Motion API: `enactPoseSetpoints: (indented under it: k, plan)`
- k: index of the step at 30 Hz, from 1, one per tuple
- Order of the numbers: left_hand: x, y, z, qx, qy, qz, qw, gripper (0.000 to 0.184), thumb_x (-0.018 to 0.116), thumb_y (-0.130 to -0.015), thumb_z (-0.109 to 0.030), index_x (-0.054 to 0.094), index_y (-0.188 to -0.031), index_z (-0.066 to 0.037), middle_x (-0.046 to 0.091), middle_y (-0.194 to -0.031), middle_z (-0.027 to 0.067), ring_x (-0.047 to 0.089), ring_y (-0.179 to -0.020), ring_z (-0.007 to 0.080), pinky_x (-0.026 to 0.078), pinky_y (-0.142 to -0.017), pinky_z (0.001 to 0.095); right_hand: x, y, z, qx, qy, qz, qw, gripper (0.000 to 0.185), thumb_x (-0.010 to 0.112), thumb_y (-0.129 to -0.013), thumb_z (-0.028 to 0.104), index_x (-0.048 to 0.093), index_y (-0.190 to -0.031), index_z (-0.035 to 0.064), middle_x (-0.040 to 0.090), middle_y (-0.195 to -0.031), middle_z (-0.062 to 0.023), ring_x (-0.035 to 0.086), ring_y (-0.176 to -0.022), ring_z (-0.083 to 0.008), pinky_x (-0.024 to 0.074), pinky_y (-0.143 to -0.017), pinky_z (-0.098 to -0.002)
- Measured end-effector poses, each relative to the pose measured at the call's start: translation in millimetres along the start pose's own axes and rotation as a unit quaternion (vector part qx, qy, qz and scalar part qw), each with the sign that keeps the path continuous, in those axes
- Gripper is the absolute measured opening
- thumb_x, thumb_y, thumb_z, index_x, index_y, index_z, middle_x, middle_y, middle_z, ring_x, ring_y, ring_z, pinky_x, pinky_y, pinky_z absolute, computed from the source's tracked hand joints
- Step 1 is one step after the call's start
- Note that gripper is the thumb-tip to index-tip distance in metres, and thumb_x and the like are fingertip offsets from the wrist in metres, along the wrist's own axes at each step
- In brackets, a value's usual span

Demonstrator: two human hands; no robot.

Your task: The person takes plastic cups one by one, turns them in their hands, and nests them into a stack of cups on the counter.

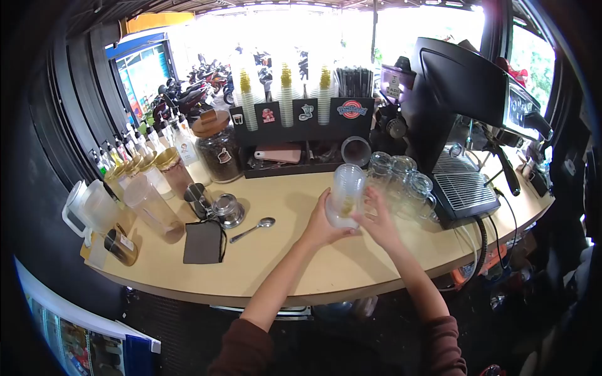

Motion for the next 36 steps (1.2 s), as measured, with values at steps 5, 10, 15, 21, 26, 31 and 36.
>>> enactPoseSetpoints:
  k: [5, 10, 15, 21, 26, 31, 36]
  plan:
    - [8.9, -2.0, -35.1, -0.076, 0.137, -0.008, 0.988, 0.083, 0.086, -0.051, -0.012, 0.045, -0.121, 0.000, 0.060, -0.112, 0.0100, 0.059, -0.101, 0.0191, 0.048, -0.087, 0.0336, 8.4, -0.7, -0.8, -0.020, 0.093, 0.041, 0.995, 0.104, 0.082, -0.063, 0.028, 0.018, -0.138, -0.0032, 0.034, -0.135, -0.0206, 0.039, -0.123, -0.0303, 0.0358, -0.102, -0.0414]
    - [7.1, -0.8, -2.5, -0.047, 0.052, -0.056, 0.996, 0.073, 0.085, -0.053, -0.011, 0.050, -0.116, -0.001, 0.062, -0.107, 0.0082, 0.060, -0.096, 0.0174, 0.050, -0.082, 0.0318, 24.4, -11.9, 11.3, -0.051, 0.093, 0.048, 0.993, 0.111, 0.086, -0.051, 0.022, 0.019, -0.136, -0.0050, 0.040, -0.126, -0.0214, 0.041, -0.121, -0.0310, 0.0347, -0.102, -0.0389]
    - [6.6, 2.0, 2.2, -0.050, 0.053, -0.066, 0.995, 0.076, 0.086, -0.052, -0.014, 0.049, -0.117, -0.002, 0.061, -0.107, 0.0090, 0.060, -0.097, 0.0172, 0.049, -0.082, 0.0316, 26.7, -15.7, 2.0, -0.018, 0.075, 0.040, 0.996, 0.104, 0.083, -0.048, 0.018, 0.025, -0.131, -0.0045, 0.042, -0.122, -0.0193, 0.044, -0.117, -0.0297, 0.0376, -0.099, -0.0374]
    - [7.6, 0.3, 1.4, -0.057, 0.055, -0.072, 0.994, 0.079, 0.087, -0.051, -0.015, 0.047, -0.118, -0.001, 0.061, -0.105, 0.0096, 0.060, -0.096, 0.0185, 0.049, -0.082, 0.0316, 24.8, -19.4, -5.0, -0.049, 0.013, 0.006, 0.999, 0.102, 0.083, -0.048, 0.017, 0.027, -0.130, -0.0049, 0.043, -0.121, -0.0197, 0.046, -0.115, -0.0298, 0.0399, -0.096, -0.0381]
    - [8.4, -0.5, 5.4, -0.091, 0.009, -0.009, 0.996, 0.097, 0.088, -0.052, -0.017, 0.033, -0.131, -0.001, 0.052, -0.120, 0.0158, 0.053, -0.110, 0.0237, 0.047, -0.088, 0.0341, 10.0, -40.9, 34.5, -0.118, 0.044, 0.027, 0.992, 0.098, 0.082, -0.052, 0.018, 0.029, -0.131, -0.0027, 0.042, -0.123, -0.0193, 0.044, -0.117, -0.0307, 0.0382, -0.098, -0.0384]
    - [-32.1, -8.6, -6.5, -0.021, 0.086, -0.002, 0.996, 0.111, 0.085, -0.059, -0.021, 0.015, -0.143, -0.003, 0.033, -0.139, 0.0167, 0.037, -0.127, 0.0272, 0.034, -0.102, 0.0392, -15.3, -37.2, 113.2, -0.186, 0.161, 0.050, 0.968, 0.101, 0.083, -0.054, 0.018, 0.026, -0.136, 0.0009, 0.039, -0.129, -0.0168, 0.040, -0.122, -0.0296, 0.0329, -0.103, -0.0384]
    - [-92.1, -2.9, -145.5, 0.181, 0.205, 0.001, 0.962, 0.099, 0.080, -0.068, -0.025, 0.018, -0.144, -0.008, 0.030, -0.142, 0.0141, 0.036, -0.129, 0.0237, 0.033, -0.104, 0.0376, -0.9, -31.4, 161.7, -0.302, 0.218, 0.196, 0.907, 0.092, 0.080, -0.054, 0.016, 0.035, -0.134, 0.0079, 0.041, -0.126, -0.0139, 0.043, -0.118, -0.0326, 0.0352, -0.101, -0.0402]
Point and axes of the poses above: each hand's wrist, its own y-axis away from the middle knuckle, its own x-axis out of the palm, z = x × y, the point moved 3 cm from there along -y, towards the middle knuckle
